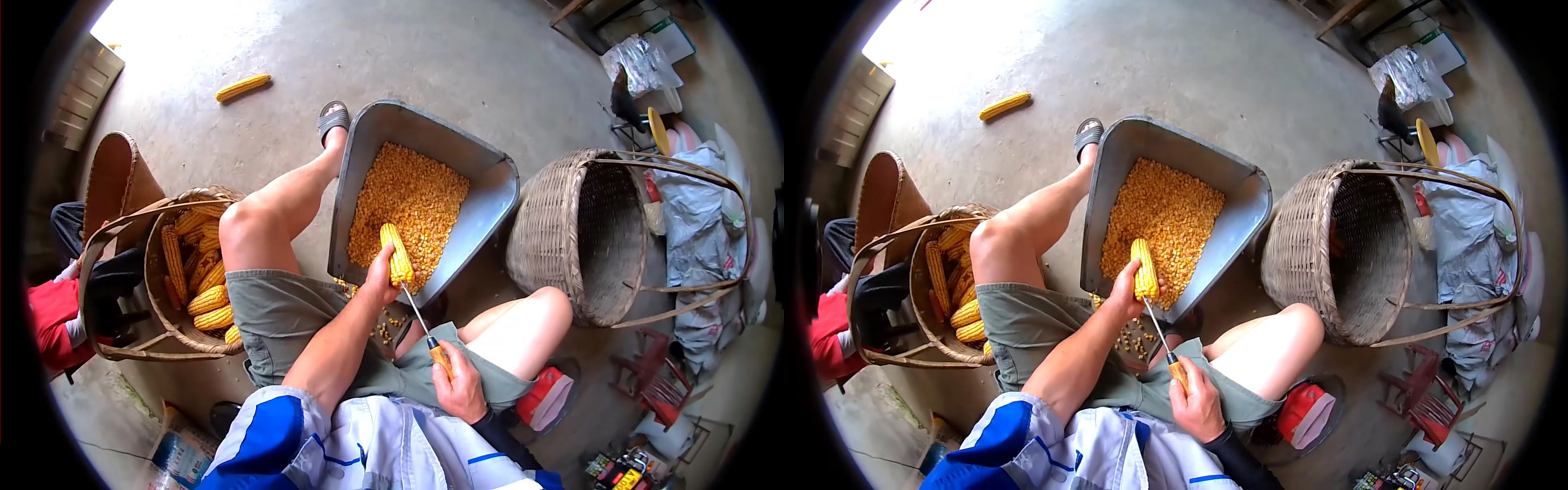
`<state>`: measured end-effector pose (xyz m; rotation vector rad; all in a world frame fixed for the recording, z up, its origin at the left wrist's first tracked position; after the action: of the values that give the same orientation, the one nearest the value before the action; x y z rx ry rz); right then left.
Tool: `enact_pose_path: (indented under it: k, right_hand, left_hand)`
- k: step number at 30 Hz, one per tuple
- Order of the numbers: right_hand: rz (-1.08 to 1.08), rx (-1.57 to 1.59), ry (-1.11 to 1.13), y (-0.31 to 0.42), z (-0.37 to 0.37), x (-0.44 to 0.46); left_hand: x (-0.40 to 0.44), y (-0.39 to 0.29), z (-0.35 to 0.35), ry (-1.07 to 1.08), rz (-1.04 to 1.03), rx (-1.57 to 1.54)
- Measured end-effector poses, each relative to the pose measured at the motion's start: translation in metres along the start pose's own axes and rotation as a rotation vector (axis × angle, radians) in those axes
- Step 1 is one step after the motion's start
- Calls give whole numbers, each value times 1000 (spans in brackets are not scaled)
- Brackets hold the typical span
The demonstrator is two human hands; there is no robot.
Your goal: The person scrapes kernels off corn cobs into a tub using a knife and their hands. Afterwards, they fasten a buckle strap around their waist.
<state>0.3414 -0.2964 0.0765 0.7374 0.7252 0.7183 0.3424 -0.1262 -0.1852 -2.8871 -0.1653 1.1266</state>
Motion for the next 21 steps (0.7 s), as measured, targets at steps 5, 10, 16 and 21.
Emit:
enact_pose_path:
  k: [5, 10, 16, 21]
  right_hand:
    - [24, -69, -22, 4, -2, -1]
    - [77, -132, -59, 7, -5, 1]
    - [90, -173, -70, 6, -8, 3]
    - [80, -172, -74, 3, -9, 3]
  left_hand:
    - [-7, -3, -7, -5, 52, -41]
    - [-12, -6, -13, -55, 7, -41]
    - [-8, -5, -11, -93, 16, -99]
    - [-6, -5, -12, -93, -12, -73]
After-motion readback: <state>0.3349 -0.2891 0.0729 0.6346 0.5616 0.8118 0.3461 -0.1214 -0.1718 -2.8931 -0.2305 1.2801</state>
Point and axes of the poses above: each hand's wrist, its own x-axis towards the middle knuckle, its own z-axis out of the back of the hand, y = z × x, the point moved 6 cm from there along x, towards the middle knuckle, and after that the axes turned 8 degrees about y, right-handed, at the moved point
